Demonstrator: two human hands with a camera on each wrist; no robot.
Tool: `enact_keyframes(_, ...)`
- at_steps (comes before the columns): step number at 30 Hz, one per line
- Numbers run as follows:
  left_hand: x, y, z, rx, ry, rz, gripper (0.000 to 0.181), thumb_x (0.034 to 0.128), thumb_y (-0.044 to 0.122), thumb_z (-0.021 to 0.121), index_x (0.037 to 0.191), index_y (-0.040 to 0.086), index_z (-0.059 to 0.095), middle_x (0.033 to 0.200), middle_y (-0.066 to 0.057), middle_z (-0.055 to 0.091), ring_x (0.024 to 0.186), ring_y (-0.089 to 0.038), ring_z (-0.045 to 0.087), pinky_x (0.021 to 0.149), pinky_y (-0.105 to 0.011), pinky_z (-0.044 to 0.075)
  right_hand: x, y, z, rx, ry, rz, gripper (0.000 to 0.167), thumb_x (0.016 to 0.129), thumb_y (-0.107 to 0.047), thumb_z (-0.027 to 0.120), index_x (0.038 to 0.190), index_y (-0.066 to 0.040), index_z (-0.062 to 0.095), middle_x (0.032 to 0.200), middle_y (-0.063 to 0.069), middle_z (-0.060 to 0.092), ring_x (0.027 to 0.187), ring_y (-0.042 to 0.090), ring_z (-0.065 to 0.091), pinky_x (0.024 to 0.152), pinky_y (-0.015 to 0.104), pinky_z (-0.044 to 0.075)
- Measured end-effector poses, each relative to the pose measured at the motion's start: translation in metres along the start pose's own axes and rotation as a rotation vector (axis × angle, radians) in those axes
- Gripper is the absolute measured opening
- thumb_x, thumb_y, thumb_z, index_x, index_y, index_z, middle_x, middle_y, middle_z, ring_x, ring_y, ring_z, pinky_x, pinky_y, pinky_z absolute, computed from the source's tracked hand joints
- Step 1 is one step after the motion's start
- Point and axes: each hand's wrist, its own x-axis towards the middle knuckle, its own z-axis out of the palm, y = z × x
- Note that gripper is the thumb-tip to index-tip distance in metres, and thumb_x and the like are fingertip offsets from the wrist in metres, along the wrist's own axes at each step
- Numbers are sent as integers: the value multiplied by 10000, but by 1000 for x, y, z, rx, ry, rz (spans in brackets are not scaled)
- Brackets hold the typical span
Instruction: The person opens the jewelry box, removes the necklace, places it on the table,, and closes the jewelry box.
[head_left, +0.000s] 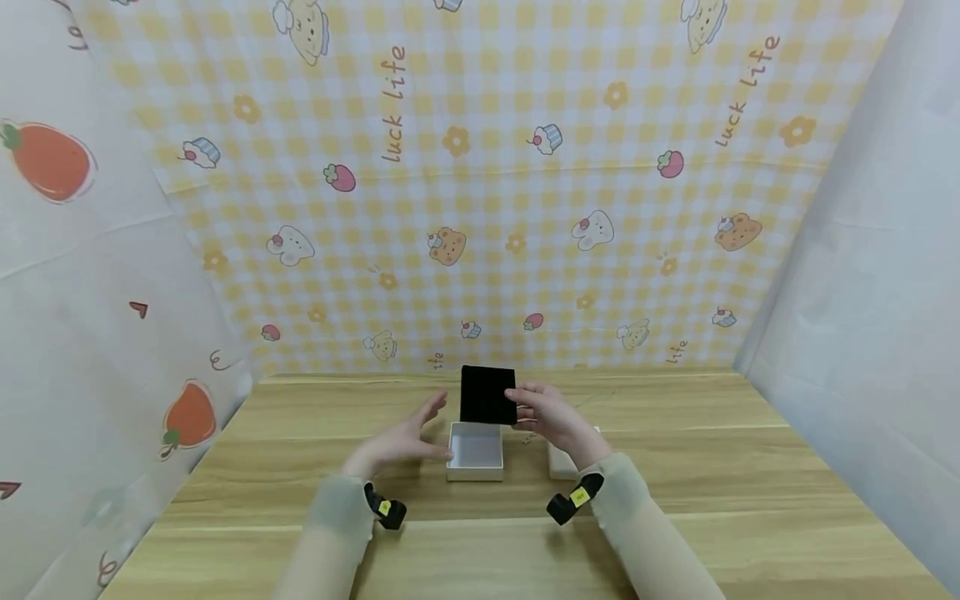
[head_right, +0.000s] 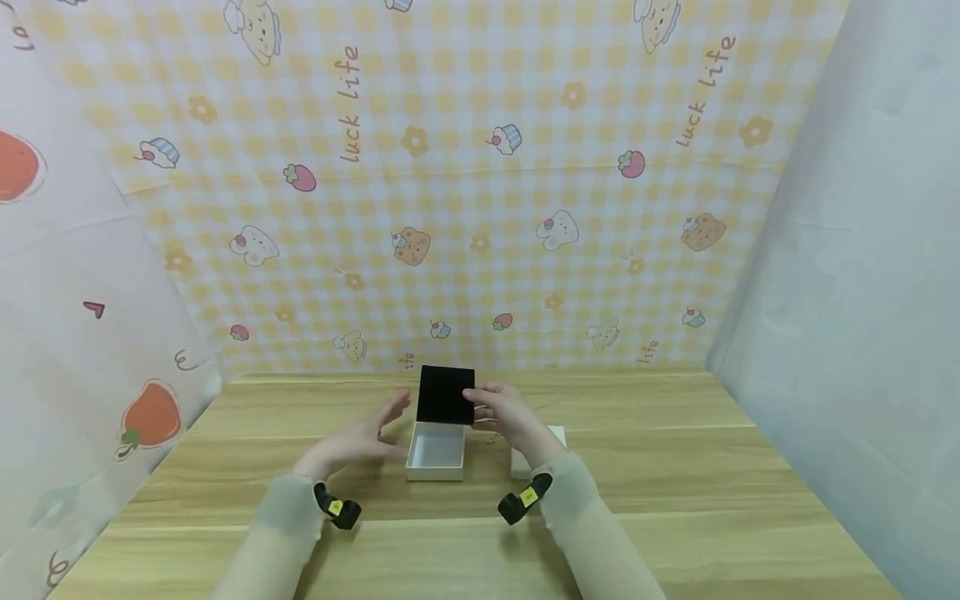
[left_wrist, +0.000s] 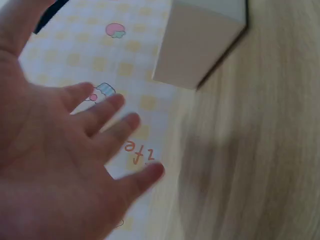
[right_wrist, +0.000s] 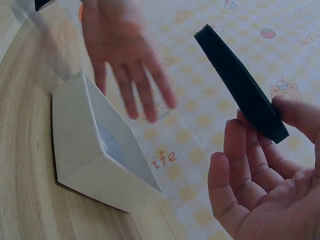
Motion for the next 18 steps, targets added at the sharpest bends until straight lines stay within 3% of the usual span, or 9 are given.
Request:
enact_keyframes(3,1,-3,3,76,-41,-17,1086,787,251,800,1555,77,52,1606,-154,81,1443,-400,77,1102,-622,130,0,0,0,-2,10,2,136,990,-160,535,1040,-49,595,878,12,643,764,127,616,750,297,515)
enact_keyframes(7,3,-7,8,115,-63,-57,1093,758,280,824,1542,33,104,1586,-189,154,1437,-391,138,1120,-579,148,-1,0,-1,-9,17,10,143,991,-155,533,1060,-44,589,860,2,640,742,107,613,746,290,511)
enact_keyframes(13,5,-7,11,104,-38,-76,1057,702,214,854,1507,-16,209,1510,-243,304,1393,-404,250,1112,-586,161,-1,0,1,-12,7,3,139,985,-174,546,1059,-74,610,860,-12,645,746,103,609,754,292,498)
enact_keyframes(18,6,-7,15,215,8,-91,1066,661,279,872,1503,26,270,1489,-187,376,1374,-394,287,1083,-655,121,0,0,1,-9,17,5,160,982,-166,545,1084,-71,624,848,-16,655,734,99,607,755,296,499)
